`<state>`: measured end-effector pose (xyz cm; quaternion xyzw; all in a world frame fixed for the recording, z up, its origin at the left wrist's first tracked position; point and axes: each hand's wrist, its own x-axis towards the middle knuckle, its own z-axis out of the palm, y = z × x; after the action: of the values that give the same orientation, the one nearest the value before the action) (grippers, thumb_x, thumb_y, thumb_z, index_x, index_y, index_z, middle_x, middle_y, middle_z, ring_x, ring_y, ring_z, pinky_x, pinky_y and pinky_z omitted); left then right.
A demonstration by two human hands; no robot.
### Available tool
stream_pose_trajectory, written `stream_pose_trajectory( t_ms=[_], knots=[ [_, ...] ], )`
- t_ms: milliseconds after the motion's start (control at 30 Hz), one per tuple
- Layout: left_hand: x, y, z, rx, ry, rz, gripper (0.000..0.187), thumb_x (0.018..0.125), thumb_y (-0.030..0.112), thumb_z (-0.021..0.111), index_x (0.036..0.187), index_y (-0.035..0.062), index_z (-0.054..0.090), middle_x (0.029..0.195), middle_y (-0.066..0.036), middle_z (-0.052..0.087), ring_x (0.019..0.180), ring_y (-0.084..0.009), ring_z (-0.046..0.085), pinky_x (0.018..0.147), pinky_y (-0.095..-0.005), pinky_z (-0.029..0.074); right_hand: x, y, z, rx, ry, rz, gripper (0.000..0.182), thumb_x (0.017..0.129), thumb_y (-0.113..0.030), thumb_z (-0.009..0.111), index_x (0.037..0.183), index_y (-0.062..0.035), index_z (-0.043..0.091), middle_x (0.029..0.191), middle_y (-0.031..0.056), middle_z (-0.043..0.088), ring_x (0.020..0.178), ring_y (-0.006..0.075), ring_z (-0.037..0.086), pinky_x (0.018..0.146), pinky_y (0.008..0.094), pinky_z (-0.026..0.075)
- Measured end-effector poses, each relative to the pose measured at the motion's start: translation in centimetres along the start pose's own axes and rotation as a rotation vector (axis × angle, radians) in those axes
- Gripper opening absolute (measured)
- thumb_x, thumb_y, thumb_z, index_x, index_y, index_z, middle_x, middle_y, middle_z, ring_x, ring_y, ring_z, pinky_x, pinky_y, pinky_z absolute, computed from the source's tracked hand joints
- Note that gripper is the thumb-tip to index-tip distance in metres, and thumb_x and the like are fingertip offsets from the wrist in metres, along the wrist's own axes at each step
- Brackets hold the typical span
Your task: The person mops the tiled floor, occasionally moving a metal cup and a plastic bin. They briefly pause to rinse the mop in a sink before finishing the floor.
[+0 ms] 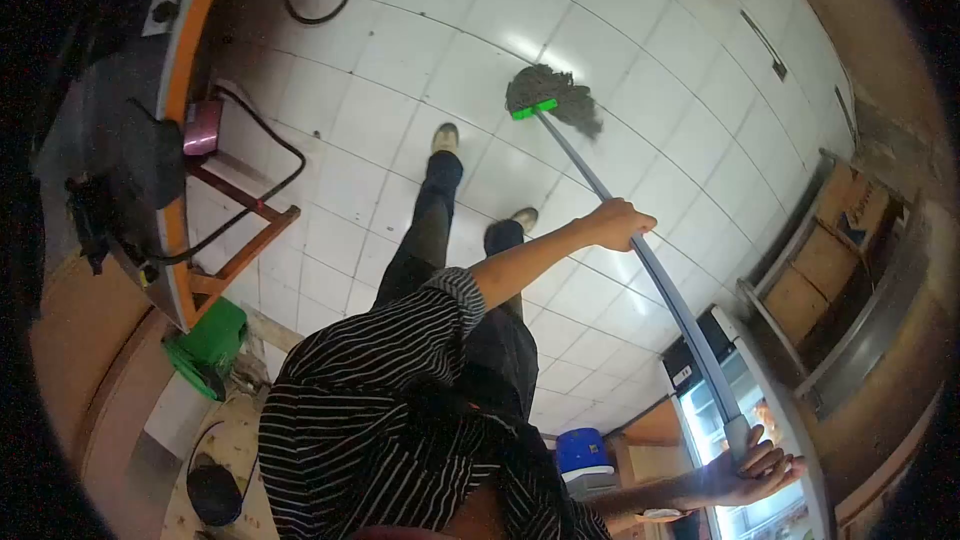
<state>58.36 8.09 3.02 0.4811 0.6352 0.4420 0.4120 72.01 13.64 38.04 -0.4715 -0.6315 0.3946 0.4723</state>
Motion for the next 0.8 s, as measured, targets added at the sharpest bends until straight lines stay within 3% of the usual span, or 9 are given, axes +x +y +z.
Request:
stream_pose_trajectory(
  t_ms=[233, 300, 333, 367, 400, 433, 500, 600, 800],
  knots=[
    [-8.1, -7.5, -14.9, 0.021, 0.418, -0.105, 0.021, 0.056, 0.006, 0.061, 0.067, 0.0115, 0.045, 0.056, -0.004, 0.053, 0.059, -0.0276, 0.055, 0.055, -0.0370, 0.041, -4.2, 0.6, 13.9, 0.313, -0.169, -0.059, 0.006, 0.081, -0.006, 0.041, 0.079, -0.0113, 0.039, 0.047, -0.0013, 0.024, 0.042, 0.0074, 0.024, 0.053, 0.0242, 0.033],
    [-10.9, -9.9, -17.7, 0.095, 0.512, -0.052, 0.019, 0.057, 0.004, 0.060, 0.067, 0.0099, 0.045, 0.055, -0.005, 0.053, 0.058, -0.0263, 0.056, 0.054, -0.0360, 0.041, -6.8, 0.5, 17.9, 0.685, -0.646, -0.004, 0.009, 0.082, -0.008, 0.045, 0.076, -0.0128, 0.039, 0.045, -0.0012, 0.032, 0.040, 0.0074, 0.030, 0.055, 0.0252, 0.036],
    [-12.4, -11.6, -18.9, 0.091, 0.529, -0.053, 0.019, 0.057, 0.003, 0.060, 0.066, 0.0090, 0.044, 0.055, -0.005, 0.053, 0.058, -0.0253, 0.056, 0.053, -0.0349, 0.041, -9.0, 0.4, 20.1, 0.493, -0.488, -0.061, 0.010, 0.088, -0.021, 0.041, 0.082, -0.0138, 0.045, 0.042, -0.0064, 0.028, 0.038, 0.0047, 0.029, 0.047, 0.0217, 0.032],
    [-13.8, -13.1, -20.1, 0.082, 0.542, -0.053, 0.019, 0.056, 0.002, 0.060, 0.065, 0.0082, 0.044, 0.056, -0.006, 0.053, 0.058, -0.0242, 0.057, 0.053, -0.0338, 0.040, -9.2, 1.9, 20.2, 0.696, -0.723, -0.029, 0.004, 0.084, -0.010, 0.045, 0.086, -0.0118, 0.047, 0.045, -0.0012, 0.042, 0.038, 0.0082, 0.039, 0.050, 0.0250, 0.037],
    [-15.6, -14.3, -21.6, 0.070, 0.544, -0.110, 0.018, 0.057, 0.002, 0.059, 0.064, 0.0075, 0.043, 0.056, -0.006, 0.052, 0.056, -0.0237, 0.055, 0.052, -0.0329, 0.040, -11.8, 3.7, 20.6, 0.786, -0.494, 0.060, 0.009, 0.084, -0.015, 0.047, 0.092, -0.0098, 0.048, 0.047, 0.0001, 0.043, 0.043, 0.0101, 0.043, 0.046, 0.0266, 0.039],
    [-17.4, -15.4, -23.3, 0.059, 0.545, -0.165, 0.017, 0.057, 0.001, 0.058, 0.063, 0.0067, 0.043, 0.055, -0.007, 0.051, 0.055, -0.0231, 0.054, 0.052, -0.0320, 0.039, -14.2, 5.1, 21.0, 0.664, -0.427, 0.219, 0.018, 0.082, -0.019, 0.053, 0.094, -0.0063, 0.049, 0.049, 0.0012, 0.046, 0.048, 0.0123, 0.045, 0.047, 0.0290, 0.041],
    [-21.0, -20.1, -25.6, 0.093, 0.549, -0.173, 0.013, 0.061, 0.002, 0.053, 0.063, 0.0057, 0.041, 0.053, -0.008, 0.045, 0.052, -0.0232, 0.047, 0.051, -0.0337, 0.036, -16.9, 7.6, 22.5, -0.100, -0.581, -0.214, 0.026, 0.078, -0.022, 0.060, 0.090, -0.0004, 0.053, 0.053, 0.0036, 0.046, 0.053, 0.0169, 0.048, 0.053, 0.0318, 0.043],
    [-25.3, -25.8, -27.5, 0.376, 0.483, -0.189, 0.015, 0.066, 0.008, 0.055, 0.064, 0.0065, 0.040, 0.055, -0.010, 0.044, 0.054, -0.0292, 0.045, 0.053, -0.0367, 0.034, -21.3, 11.3, 25.0, 0.426, -0.622, 0.489, 0.015, 0.078, -0.009, 0.055, 0.082, -0.0034, 0.042, 0.050, -0.0002, 0.032, 0.046, 0.0120, 0.040, 0.067, 0.0366, 0.039],
    [-23.9, -24.3, -18.8, 0.294, 0.301, -0.058, 0.012, 0.064, 0.009, 0.057, 0.067, 0.0095, 0.045, 0.055, -0.008, 0.047, 0.055, -0.0289, 0.049, 0.057, -0.0356, 0.037, -21.7, 13.3, 14.3, 0.348, -0.421, 0.556, 0.011, 0.077, -0.006, 0.051, 0.074, -0.0046, 0.041, 0.050, -0.0007, 0.035, 0.044, 0.0070, 0.032, 0.060, 0.0320, 0.044]
  ],
)
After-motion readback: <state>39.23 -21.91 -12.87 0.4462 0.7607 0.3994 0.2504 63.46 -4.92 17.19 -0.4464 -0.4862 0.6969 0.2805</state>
